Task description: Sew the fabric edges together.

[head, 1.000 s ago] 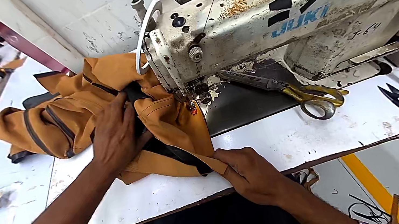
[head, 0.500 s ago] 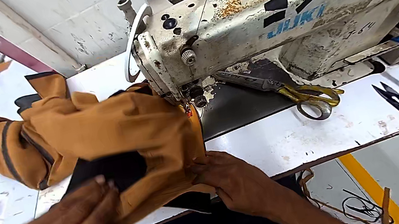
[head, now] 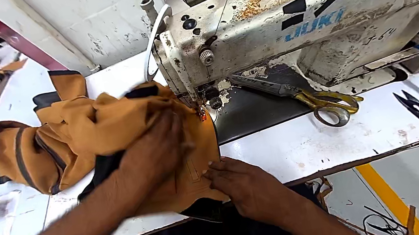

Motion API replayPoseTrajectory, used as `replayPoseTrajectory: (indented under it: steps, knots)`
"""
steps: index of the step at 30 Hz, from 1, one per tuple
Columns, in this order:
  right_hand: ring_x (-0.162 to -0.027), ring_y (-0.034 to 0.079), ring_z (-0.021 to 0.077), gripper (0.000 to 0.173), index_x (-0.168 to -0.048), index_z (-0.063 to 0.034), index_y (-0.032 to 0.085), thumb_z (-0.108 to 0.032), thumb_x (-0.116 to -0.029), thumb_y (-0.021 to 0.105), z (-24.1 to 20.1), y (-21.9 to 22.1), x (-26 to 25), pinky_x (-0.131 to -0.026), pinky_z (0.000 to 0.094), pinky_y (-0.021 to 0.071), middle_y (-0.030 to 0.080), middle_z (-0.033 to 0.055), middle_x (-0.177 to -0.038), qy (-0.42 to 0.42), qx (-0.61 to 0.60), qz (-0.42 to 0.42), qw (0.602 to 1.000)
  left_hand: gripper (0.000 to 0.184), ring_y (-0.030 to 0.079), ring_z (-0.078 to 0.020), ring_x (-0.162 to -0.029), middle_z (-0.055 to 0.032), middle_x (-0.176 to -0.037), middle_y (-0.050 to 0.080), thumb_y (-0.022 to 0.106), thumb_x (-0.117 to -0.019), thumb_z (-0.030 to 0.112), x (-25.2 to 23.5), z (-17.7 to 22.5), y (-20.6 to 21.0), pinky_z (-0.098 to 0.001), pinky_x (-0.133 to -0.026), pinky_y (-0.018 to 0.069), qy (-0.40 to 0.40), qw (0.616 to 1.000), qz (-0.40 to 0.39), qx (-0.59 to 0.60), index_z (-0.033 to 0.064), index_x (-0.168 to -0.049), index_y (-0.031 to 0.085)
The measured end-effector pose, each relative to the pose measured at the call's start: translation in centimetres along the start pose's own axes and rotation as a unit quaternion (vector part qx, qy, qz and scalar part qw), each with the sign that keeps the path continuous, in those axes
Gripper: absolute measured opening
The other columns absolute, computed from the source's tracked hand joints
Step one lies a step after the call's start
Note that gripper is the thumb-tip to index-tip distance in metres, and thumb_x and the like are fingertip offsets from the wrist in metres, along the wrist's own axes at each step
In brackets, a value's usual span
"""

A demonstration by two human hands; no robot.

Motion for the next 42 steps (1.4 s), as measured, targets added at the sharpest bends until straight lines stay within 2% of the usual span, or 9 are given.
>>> replayPoseTrajectory:
  steps: [8, 12, 15, 21, 25, 31, 35, 39, 42]
  knots:
    - [-0.138, 0.055, 0.0181, 0.028, -0.118, -0.0087, 0.071, -0.005, -0.1002, 0.049, 0.8, -0.4, 0.1, -0.119, 0.0351, 0.0398, 0.068, 0.0029, -0.135, 0.040, -0.077, -0.001, 0.996, 0.032, 0.054, -0.0394, -0.135, -0.0247, -0.137, 0.061, 0.053, -0.1013, 0.009, -1.5, 0.5, -2.3, -0.0535, -0.117, 0.0389, 0.116, 0.988, 0.072, -0.067, -0.0047, -0.128, 0.063]
    - [-0.105, 0.070, 0.0078, 0.027, -0.112, -0.0113, 0.075, -0.017, -0.1065, 0.049, 3.2, -2.7, 0.3, -0.092, 0.0302, 0.0580, 0.075, 0.0005, -0.108, 0.147, -0.261, 0.067, 0.952, 0.063, 0.062, -0.0037, -0.121, 0.0086, -0.129, 0.067, 0.041, -0.1000, 0.070, 2.6, 4.2, -2.5, -0.0305, -0.102, 0.0541, 0.195, 0.948, -0.082, 0.237, 0.0239, -0.136, 0.065]
    - [-0.109, 0.068, 0.0013, 0.031, -0.125, -0.0187, 0.072, -0.031, -0.1084, 0.050, 3.5, -4.1, 0.9, -0.094, 0.0266, 0.0581, 0.074, -0.0069, -0.118, 0.194, -0.235, 0.131, 0.943, 0.046, 0.063, -0.0027, -0.123, 0.0090, -0.134, 0.068, 0.047, -0.1042, 0.053, 3.1, 2.4, -1.5, -0.0296, -0.103, 0.0537, 0.155, 0.955, -0.070, 0.243, 0.0235, -0.132, 0.071]
    - [-0.109, 0.068, 0.0118, 0.057, -0.118, -0.0095, 0.070, -0.061, -0.0920, 0.067, 1.1, -6.5, 2.4, -0.091, 0.0328, 0.0599, 0.071, 0.0029, -0.113, 0.168, -0.135, 0.192, 0.957, 0.030, 0.056, 0.0023, -0.060, 0.0130, -0.070, 0.062, 0.048, -0.1057, 0.038, 3.2, -1.3, -4.4, -0.0188, -0.053, 0.0478, 0.077, 0.939, -0.052, 0.332, 0.0236, -0.097, 0.073]
    - [-0.141, 0.050, 0.0202, 0.078, -0.145, -0.0074, 0.055, -0.058, -0.0880, 0.072, -0.6, -2.8, -1.5, -0.122, 0.0407, 0.0364, 0.060, 0.0087, -0.144, 0.160, -0.082, -0.045, 0.983, 0.019, 0.062, -0.0152, -0.065, -0.0019, -0.075, 0.063, 0.048, -0.1069, 0.017, 2.1, -3.8, -7.2, -0.0424, -0.058, 0.0518, -0.080, 0.949, 0.058, 0.300, 0.0123, -0.106, 0.067]
    - [-0.139, 0.053, 0.0355, 0.034, -0.128, 0.0023, 0.067, -0.010, -0.0999, 0.054, -1.1, 1.5, -4.6, -0.118, 0.0501, 0.0381, 0.061, 0.0225, -0.141, 0.120, 0.053, -0.102, 0.986, 0.068, 0.069, -0.0113, -0.077, 0.0051, -0.085, 0.068, 0.072, -0.0761, 0.074, 1.2, -3.2, -5.7, -0.0442, -0.066, 0.0592, -0.149, 0.947, 0.064, 0.277, 0.0214, -0.118, 0.062]
    - [-0.129, 0.060, 0.0270, 0.031, -0.120, -0.0061, 0.071, -0.004, -0.0891, 0.069, 1.0, -2.0, -1.7, -0.106, 0.0460, 0.0500, 0.068, 0.0114, -0.131, 0.086, -0.041, -0.204, 0.974, 0.036, 0.068, -0.0145, -0.080, 0.0006, -0.087, 0.069, 0.084, -0.0783, 0.023, 1.2, -2.4, -5.0, -0.0442, -0.070, 0.0574, -0.086, 0.965, 0.060, 0.240, 0.0133, -0.109, 0.068]
    - [-0.143, 0.048, 0.0256, 0.042, -0.120, -0.0085, 0.070, -0.011, -0.0786, 0.079, 2.1, -3.4, -1.1, -0.121, 0.0412, 0.0353, 0.058, 0.0103, -0.147, 0.003, 0.033, -0.200, 0.979, 0.005, 0.058, -0.0069, -0.066, 0.0072, -0.076, 0.057, 0.071, -0.0805, 0.021, 0.6, -1.0, -5.9, -0.0316, -0.056, 0.0500, -0.022, 0.974, 0.094, 0.204, 0.0185, -0.081, 0.067]
    - [-0.137, 0.052, 0.0260, 0.060, -0.130, -0.0147, 0.064, -0.019, -0.0738, 0.084, 2.2, -1.7, -1.9, -0.118, 0.0424, 0.0388, 0.062, 0.0084, -0.137, -0.004, 0.055, -0.173, 0.983, 0.022, 0.065, -0.0252, -0.098, -0.0082, -0.110, 0.065, 0.069, -0.0802, 0.018, 0.8, 2.5, -5.8, -0.0478, -0.081, 0.0574, 0.085, 0.984, 0.094, 0.128, 0.0114, -0.100, 0.076]
Point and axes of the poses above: each hand's wrist, its own x-axis away from the middle knuckle, its own y-axis out of the palm, z = x × y, the point moved 9 cm from there along -x, towards the middle knuckle
